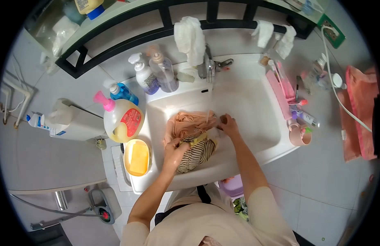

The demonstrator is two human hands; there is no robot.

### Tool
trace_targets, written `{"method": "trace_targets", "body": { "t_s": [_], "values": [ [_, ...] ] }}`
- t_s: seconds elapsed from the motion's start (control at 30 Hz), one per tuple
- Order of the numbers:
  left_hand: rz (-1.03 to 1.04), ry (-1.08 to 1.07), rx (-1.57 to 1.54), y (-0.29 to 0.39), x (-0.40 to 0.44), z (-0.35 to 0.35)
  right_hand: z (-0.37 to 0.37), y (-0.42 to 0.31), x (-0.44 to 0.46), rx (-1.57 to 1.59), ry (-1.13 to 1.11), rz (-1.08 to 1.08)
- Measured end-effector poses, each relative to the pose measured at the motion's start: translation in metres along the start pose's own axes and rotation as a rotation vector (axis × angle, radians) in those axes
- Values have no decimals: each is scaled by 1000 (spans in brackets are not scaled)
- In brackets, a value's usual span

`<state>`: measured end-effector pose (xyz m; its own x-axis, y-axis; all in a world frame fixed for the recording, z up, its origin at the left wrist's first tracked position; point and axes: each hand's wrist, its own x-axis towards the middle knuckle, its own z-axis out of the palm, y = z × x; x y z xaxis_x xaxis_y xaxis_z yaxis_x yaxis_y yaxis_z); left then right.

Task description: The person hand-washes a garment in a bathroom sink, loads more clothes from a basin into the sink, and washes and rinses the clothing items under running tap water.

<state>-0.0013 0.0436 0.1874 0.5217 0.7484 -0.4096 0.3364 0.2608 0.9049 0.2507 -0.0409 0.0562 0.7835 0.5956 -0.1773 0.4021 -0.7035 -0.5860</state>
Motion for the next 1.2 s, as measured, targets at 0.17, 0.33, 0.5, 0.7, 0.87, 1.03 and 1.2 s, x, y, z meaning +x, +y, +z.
{"method": "trace_targets", "body": {
  "t_s": [0.17, 0.33, 0.5, 0.7, 0.87, 1.03, 1.2],
  "values": [
    [59, 282, 401, -6, 19, -11, 17, -11, 24, 33, -177, -72],
    [-41, 161, 69, -67, 53, 3, -40, -46, 23, 422, -49, 95],
    [7, 258, 195, -57, 45, 12, -12, 2, 10, -176, -111, -50],
    [570, 420, 279, -17, 32, 45, -50, -66, -7, 421, -444, 38],
    [-87, -85, -665, 6, 71, 75, -53, -98, -36, 417, -192, -355],
    [312, 141, 131, 28, 41, 109, -54, -118, -60, 1489, -289, 187],
    [705, 331, 586, 10, 49, 75, -21, -86, -35, 1590, -356, 282]
  ]
}}
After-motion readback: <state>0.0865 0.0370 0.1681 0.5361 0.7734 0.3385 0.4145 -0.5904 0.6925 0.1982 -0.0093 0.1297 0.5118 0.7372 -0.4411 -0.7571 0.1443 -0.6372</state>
